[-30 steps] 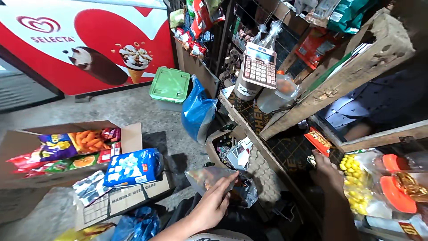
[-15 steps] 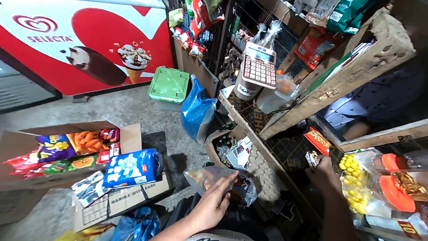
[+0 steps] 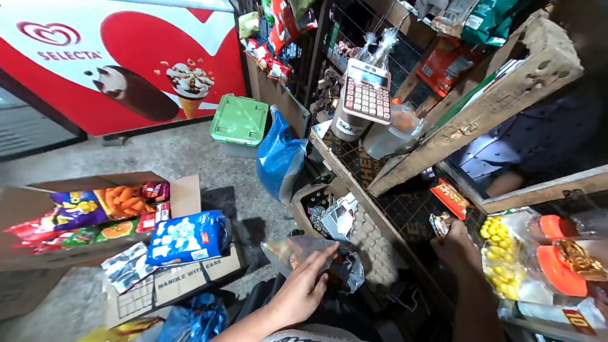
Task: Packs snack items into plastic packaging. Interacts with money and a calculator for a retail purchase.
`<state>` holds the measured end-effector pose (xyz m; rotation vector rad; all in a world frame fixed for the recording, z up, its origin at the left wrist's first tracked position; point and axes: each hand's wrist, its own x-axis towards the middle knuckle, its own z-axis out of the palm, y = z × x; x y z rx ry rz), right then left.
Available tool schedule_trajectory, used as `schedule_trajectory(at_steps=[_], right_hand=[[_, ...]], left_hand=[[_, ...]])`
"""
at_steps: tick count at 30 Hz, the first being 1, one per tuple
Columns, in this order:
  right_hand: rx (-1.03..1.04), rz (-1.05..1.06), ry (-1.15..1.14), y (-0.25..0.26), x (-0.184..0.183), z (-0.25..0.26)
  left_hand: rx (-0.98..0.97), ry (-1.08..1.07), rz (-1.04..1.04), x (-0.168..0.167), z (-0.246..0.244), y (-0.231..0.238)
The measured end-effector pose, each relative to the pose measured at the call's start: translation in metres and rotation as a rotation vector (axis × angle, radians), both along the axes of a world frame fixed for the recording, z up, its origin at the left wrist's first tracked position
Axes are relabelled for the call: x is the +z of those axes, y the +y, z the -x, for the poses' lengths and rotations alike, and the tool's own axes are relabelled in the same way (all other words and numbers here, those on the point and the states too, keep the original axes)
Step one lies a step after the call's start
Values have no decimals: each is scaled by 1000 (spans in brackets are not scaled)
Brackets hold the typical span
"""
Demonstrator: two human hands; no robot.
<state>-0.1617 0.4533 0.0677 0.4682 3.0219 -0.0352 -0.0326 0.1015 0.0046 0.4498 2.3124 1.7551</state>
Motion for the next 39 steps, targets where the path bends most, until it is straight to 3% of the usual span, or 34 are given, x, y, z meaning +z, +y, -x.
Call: schedule_trajectory(at_steps=[39], right_hand=[[25,-12,3,2,-2,-3]], left_hand=[[19,-9,14,-8,-1,-1]])
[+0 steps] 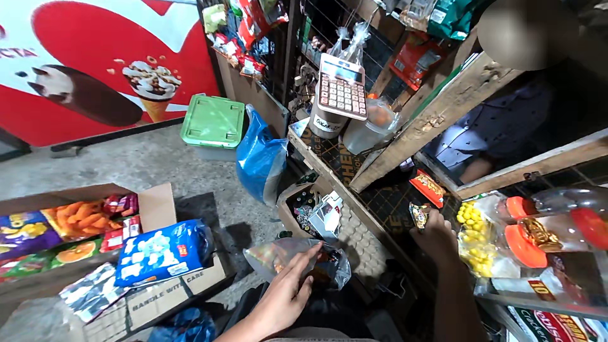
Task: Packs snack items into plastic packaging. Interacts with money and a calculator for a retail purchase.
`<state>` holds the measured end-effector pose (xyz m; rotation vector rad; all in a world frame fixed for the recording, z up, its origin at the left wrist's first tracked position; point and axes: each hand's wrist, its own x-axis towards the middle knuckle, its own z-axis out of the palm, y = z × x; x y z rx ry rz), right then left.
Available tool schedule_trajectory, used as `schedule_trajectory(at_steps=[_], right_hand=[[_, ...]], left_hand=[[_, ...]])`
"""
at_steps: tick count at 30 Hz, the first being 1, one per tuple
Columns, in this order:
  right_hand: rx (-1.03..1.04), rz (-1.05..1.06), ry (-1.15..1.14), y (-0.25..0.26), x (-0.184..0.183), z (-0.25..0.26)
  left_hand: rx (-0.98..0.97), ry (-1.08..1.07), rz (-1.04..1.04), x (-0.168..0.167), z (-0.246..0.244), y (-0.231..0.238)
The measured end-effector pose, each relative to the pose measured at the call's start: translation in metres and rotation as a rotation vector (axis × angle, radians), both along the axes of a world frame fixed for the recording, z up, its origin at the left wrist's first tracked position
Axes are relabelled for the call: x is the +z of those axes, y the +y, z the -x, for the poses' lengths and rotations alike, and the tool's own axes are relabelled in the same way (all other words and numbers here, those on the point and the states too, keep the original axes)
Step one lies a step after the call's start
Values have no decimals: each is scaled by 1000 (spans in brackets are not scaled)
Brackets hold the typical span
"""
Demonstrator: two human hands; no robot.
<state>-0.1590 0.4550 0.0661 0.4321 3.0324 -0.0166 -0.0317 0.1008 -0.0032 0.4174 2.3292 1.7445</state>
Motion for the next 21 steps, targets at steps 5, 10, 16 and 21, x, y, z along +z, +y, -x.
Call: schedule_trajectory(at_steps=[5,10,16,21], right_hand=[[1,-2,2,-1,0,1],[0,1,-4,-2,1,0],[57,166,-84,19,1,2],[123,238,-34,33,-7,-1]], left_hand=[[4,-3,2,1,0,0],[-4,-30,6,3,0,-1],[7,-35,-11,1,-1,-1],[24,-18,2,0,-1,0]])
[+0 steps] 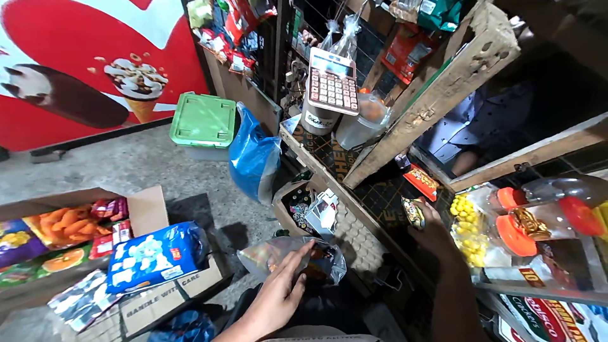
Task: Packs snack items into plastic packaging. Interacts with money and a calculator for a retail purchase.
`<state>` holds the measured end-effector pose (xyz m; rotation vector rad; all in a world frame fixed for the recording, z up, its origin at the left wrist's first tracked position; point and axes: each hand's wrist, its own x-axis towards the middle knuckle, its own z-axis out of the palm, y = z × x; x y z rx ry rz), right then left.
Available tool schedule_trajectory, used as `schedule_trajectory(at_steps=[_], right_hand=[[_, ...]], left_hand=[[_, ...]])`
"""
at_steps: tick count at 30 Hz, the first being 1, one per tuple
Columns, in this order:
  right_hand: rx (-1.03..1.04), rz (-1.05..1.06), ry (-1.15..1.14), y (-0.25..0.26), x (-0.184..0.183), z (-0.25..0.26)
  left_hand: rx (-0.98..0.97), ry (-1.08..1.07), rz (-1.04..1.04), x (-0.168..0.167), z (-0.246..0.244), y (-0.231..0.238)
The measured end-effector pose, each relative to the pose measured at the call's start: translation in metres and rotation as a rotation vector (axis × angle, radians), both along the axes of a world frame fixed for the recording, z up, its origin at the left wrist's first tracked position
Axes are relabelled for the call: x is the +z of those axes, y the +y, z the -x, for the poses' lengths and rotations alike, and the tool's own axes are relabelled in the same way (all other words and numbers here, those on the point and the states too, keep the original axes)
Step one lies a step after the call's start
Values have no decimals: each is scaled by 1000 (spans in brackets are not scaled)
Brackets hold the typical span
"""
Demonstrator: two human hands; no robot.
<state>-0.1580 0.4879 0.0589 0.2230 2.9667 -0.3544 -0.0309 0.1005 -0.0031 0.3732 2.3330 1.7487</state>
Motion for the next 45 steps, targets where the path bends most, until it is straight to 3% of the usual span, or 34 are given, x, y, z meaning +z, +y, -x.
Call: schedule_trajectory(at_steps=[7,12,16,18,20,27,33,36,40,45], right_hand=[[17,20,160,0,-8,-11],[176,348,350,-2,1,-44],[541,844,120,-34,-3,-73],[756,926,4,-65,-22,-71],[808,964,-91,-92,-39,-69],[582,803,-440,-140,-64,-62],[381,522,-441,-183,-58,-75],[482,517,-355,-187,-64,-82],[762,567,-428,-167,-57,-80],[759,557,-434,-165,-70,-71]], left_hand=[[-15,-15,-3,-2,-2,3],[-1,4,-21,-1,0,3],[32,-55,-40,5,-2,-2],[57,-59,-76,3,0,-1],[67,-57,-102,7,0,4],[4,9,-91,11,-6,23],[-91,57,-72,3,-8,31],[-82,49,-65,3,-10,33],[-48,44,-87,4,-14,31],[-95,85,-70,-4,-16,32]])
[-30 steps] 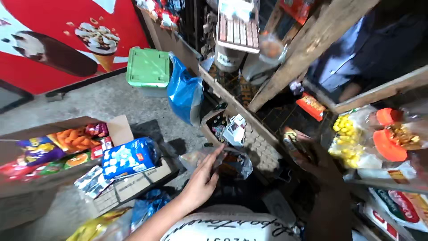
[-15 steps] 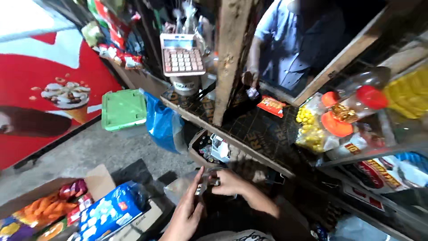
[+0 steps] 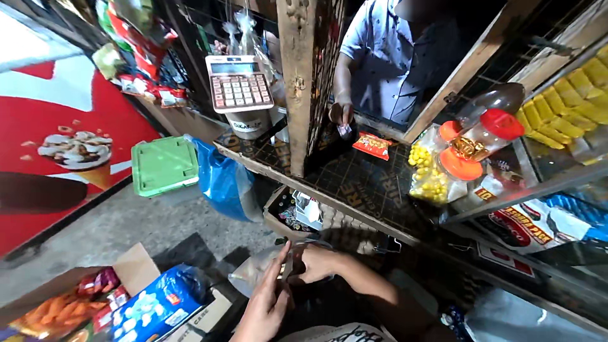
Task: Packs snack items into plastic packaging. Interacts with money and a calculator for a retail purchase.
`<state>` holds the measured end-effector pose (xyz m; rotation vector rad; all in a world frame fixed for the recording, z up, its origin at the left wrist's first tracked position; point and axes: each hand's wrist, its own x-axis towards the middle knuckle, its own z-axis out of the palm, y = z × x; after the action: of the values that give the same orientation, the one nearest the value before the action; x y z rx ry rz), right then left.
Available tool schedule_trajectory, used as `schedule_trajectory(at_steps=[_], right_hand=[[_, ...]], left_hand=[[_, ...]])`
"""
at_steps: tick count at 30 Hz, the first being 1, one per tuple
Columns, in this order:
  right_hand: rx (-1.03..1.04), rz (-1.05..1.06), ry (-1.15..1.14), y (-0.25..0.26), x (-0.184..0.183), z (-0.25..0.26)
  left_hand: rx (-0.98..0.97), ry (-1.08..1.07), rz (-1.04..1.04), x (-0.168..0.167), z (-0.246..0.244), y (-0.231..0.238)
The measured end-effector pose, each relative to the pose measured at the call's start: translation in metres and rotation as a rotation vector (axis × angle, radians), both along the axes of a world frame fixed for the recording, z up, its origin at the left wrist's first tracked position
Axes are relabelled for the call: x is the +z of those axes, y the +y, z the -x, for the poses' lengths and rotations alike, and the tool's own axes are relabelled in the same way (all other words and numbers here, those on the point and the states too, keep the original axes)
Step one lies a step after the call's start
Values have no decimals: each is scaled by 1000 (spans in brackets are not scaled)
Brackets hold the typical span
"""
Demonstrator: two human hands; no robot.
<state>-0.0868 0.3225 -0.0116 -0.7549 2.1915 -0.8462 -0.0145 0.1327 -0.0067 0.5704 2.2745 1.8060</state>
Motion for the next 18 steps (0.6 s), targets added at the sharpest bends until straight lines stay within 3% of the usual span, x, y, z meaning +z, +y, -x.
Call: schedule_trajectory(at_steps=[3,5,9,13,15,18], right_hand=[[-39,-71,10,-20,9,-5],[-175,-56,-8,-39,3,-12],[-311,-82,-191,-57,-11,-15],[23,47,80,-10,26,-16],[-96,165,192,33,56,-7],[-440,-21,477,101,101,36]], left_hand=[[-26,13,19,0,-2,-1],[-25,31,27,-1,-1,-3],[8,-5,13,-2,0,-6],[94,-26,-61,5,1,-14],[135,-41,-90,6,2,-17],[144,-55,-114,4,1,-18]])
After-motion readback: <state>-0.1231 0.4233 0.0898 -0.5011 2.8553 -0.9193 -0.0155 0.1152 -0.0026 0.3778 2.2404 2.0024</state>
